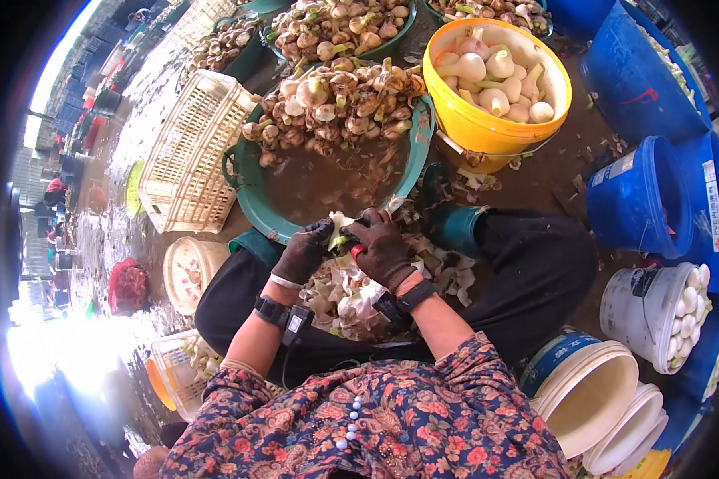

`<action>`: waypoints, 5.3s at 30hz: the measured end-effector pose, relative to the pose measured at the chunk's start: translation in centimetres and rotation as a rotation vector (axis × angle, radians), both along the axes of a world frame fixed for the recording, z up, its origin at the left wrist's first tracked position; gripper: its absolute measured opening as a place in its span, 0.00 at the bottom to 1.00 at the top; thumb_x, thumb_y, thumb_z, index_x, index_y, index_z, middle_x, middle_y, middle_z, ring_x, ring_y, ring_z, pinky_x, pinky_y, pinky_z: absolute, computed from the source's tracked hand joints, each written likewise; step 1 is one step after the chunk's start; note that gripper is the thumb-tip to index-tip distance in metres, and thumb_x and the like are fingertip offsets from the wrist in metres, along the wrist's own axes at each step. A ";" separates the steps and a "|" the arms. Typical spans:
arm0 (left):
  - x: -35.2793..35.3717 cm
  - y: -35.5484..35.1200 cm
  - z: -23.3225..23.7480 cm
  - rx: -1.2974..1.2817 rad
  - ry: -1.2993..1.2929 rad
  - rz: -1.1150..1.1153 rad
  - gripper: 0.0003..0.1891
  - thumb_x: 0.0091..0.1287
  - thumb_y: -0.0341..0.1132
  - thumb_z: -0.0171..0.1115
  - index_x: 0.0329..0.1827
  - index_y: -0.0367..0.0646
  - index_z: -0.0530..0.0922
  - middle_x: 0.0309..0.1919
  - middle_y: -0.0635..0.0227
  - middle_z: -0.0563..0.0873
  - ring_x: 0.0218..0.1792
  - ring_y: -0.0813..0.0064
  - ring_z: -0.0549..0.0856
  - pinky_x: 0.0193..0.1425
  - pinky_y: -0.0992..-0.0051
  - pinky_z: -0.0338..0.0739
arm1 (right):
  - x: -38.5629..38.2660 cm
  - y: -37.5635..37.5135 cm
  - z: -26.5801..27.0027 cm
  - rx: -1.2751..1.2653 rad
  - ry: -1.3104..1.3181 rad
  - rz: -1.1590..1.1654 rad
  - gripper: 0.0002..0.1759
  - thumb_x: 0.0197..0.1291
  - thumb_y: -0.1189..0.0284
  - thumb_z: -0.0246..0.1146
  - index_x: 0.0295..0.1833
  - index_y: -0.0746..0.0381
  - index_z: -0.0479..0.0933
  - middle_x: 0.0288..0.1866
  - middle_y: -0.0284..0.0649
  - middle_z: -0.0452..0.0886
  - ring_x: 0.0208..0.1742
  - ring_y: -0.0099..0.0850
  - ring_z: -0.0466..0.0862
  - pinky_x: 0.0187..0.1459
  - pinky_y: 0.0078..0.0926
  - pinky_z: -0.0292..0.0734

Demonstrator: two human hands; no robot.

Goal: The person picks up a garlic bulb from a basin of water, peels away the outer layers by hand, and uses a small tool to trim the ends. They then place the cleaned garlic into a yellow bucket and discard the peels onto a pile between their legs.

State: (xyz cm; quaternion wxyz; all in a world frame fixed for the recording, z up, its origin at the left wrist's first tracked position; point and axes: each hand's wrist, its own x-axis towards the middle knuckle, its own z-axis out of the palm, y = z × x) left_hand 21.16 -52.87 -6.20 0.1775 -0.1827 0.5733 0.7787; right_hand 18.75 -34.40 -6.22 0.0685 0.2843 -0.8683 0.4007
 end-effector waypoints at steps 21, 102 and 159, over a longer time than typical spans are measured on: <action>-6.4 -11.9 -2.0 -1.180 0.041 -0.447 0.31 0.52 0.55 0.68 0.47 0.34 0.78 0.41 0.49 0.83 0.44 0.54 0.83 0.47 0.66 0.76 | -1.4 -0.5 -8.7 -1.136 -1.111 -0.023 0.21 0.67 0.62 0.45 0.54 0.65 0.74 0.50 0.39 0.80 0.51 0.31 0.79 0.54 0.29 0.74; 1.0 0.7 1.9 -0.199 -0.084 0.035 0.16 0.68 0.41 0.57 0.50 0.37 0.79 0.38 0.70 0.84 0.34 0.79 0.81 0.40 0.78 0.77 | 0.8 -0.2 -0.5 -0.130 -0.186 0.171 0.24 0.40 0.72 0.67 0.49 0.59 0.77 0.49 0.51 0.73 0.51 0.48 0.73 0.53 0.39 0.71; -1.1 -1.0 0.3 0.055 0.180 -0.328 0.20 0.61 0.35 0.60 0.55 0.36 0.74 0.38 0.68 0.82 0.34 0.76 0.81 0.37 0.78 0.75 | -0.6 0.2 -3.1 -1.146 -1.056 0.091 0.21 0.66 0.59 0.53 0.50 0.67 0.75 0.41 0.34 0.79 0.37 0.21 0.79 0.37 0.19 0.75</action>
